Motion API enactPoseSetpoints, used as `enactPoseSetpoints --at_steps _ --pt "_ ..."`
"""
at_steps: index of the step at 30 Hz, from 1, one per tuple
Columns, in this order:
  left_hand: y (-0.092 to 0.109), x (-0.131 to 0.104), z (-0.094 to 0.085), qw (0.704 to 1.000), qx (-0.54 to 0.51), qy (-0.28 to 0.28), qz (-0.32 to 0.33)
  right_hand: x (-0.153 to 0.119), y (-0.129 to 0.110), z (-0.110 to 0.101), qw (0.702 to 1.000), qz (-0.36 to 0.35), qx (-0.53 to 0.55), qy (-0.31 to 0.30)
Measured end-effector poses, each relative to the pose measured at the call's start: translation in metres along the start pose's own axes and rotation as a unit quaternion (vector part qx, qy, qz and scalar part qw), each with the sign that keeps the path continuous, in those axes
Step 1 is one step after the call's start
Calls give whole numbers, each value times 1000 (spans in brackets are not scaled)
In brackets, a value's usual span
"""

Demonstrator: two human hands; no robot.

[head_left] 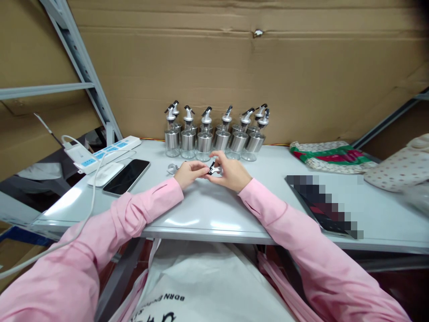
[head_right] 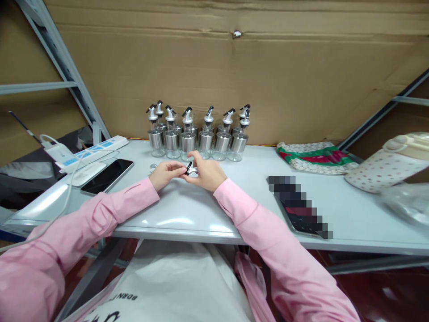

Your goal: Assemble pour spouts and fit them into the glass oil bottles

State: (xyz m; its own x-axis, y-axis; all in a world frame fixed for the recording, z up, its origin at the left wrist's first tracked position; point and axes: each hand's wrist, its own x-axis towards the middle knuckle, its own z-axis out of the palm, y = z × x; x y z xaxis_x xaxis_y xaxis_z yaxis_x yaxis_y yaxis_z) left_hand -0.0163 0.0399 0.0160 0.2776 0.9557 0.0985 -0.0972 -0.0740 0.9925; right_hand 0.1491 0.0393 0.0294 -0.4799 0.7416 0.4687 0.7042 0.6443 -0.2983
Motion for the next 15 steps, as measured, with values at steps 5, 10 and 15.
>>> enactPoseSetpoints --at_steps 5,10,15 --pt "-2 0 0 1000 -26 1 1 -1 -1 0 1000 4 0 4" --pt "-3 1 0 999 -49 -12 2 0 -4 -1 1000 7 -8 -5" --pt "-3 1 0 999 -43 -12 16 0 -5 -1 1000 7 -12 14"
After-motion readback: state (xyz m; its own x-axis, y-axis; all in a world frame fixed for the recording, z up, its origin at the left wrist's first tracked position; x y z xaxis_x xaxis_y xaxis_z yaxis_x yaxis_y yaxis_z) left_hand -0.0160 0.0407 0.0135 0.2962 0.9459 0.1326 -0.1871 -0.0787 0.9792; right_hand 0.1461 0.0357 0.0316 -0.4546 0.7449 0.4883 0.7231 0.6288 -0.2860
